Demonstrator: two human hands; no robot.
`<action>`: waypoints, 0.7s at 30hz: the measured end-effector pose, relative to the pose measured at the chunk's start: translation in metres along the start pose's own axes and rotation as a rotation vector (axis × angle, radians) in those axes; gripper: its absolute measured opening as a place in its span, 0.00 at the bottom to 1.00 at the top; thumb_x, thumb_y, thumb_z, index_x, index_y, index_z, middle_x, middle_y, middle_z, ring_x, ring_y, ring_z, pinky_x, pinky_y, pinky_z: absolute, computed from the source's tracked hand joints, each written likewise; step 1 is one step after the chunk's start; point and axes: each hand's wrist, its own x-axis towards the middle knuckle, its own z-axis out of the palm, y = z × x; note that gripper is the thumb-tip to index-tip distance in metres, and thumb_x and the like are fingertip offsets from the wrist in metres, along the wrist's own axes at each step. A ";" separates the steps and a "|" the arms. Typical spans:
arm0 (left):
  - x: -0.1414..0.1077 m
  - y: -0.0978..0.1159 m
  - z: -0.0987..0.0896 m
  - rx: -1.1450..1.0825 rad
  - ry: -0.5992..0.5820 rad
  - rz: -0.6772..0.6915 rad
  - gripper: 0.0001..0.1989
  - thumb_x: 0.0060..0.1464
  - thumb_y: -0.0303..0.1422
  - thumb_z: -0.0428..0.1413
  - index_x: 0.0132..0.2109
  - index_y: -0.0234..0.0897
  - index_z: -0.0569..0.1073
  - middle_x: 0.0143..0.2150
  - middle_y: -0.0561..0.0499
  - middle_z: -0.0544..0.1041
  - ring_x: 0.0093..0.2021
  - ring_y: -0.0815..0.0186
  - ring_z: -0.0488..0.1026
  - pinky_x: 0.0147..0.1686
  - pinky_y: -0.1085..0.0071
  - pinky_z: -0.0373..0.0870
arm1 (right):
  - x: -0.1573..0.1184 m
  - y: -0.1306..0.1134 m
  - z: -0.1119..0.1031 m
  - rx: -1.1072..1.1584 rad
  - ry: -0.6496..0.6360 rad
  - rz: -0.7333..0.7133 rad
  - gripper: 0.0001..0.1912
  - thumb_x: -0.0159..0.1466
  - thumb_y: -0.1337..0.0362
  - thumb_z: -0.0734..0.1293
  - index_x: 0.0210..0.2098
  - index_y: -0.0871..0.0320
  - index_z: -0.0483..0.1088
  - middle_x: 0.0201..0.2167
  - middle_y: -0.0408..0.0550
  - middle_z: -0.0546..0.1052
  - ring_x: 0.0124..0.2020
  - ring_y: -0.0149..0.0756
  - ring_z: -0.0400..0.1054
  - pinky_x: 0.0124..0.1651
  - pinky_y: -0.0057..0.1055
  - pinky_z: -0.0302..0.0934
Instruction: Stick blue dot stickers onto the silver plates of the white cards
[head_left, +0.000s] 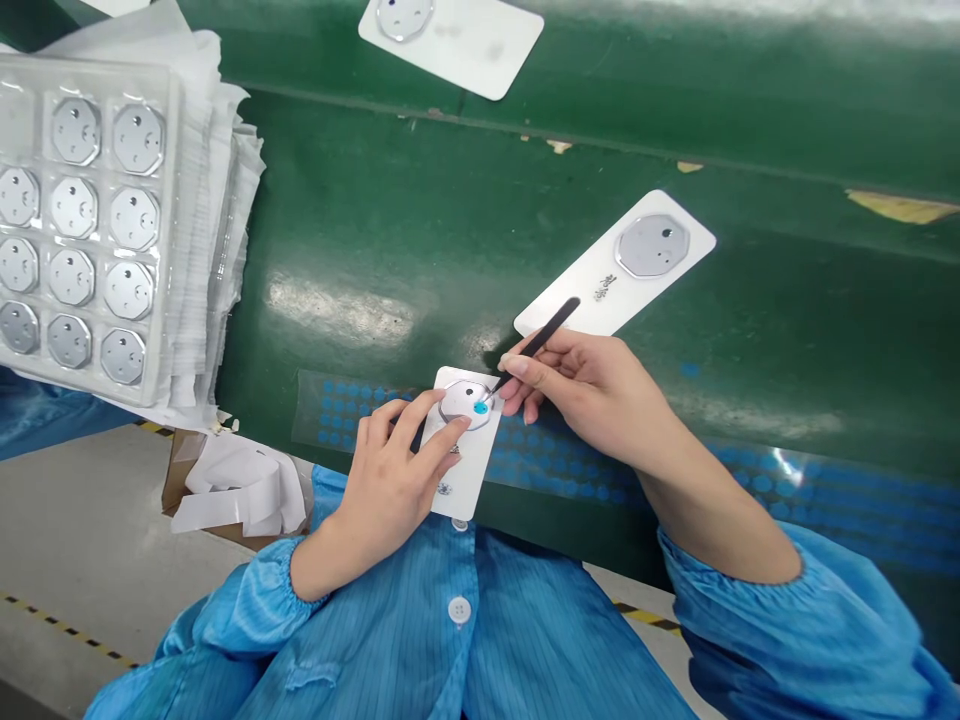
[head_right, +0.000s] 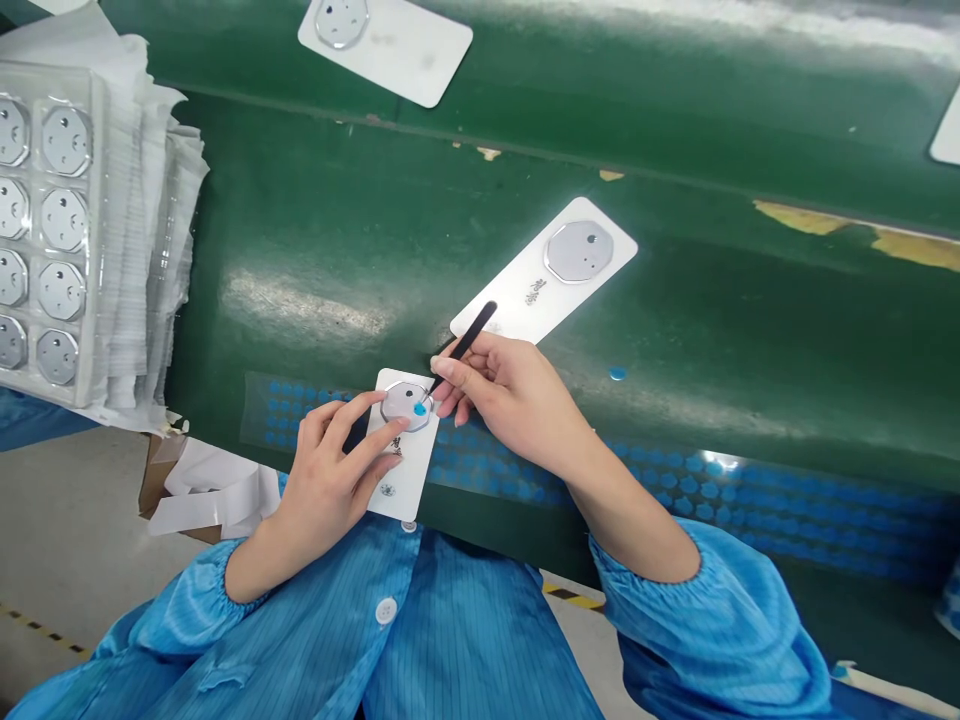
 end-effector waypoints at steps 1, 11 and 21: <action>0.000 0.000 0.000 -0.001 0.003 -0.001 0.17 0.69 0.30 0.57 0.62 0.43 0.76 0.68 0.44 0.70 0.57 0.51 0.63 0.55 0.53 0.70 | -0.001 0.000 0.000 -0.001 0.013 -0.005 0.27 0.61 0.39 0.76 0.34 0.59 0.75 0.24 0.49 0.81 0.21 0.35 0.74 0.23 0.29 0.72; 0.000 0.001 -0.001 -0.010 -0.014 -0.017 0.17 0.69 0.31 0.57 0.61 0.44 0.77 0.68 0.44 0.69 0.58 0.51 0.63 0.55 0.53 0.69 | -0.002 0.001 -0.001 -0.009 -0.001 -0.016 0.25 0.64 0.41 0.75 0.33 0.59 0.75 0.25 0.50 0.81 0.21 0.33 0.73 0.23 0.27 0.71; -0.001 0.001 0.000 -0.014 -0.002 -0.012 0.16 0.69 0.30 0.57 0.61 0.44 0.77 0.68 0.44 0.70 0.58 0.51 0.63 0.55 0.53 0.69 | -0.004 -0.001 0.003 -0.019 0.034 -0.006 0.27 0.62 0.39 0.75 0.34 0.59 0.75 0.24 0.51 0.81 0.20 0.35 0.73 0.24 0.29 0.71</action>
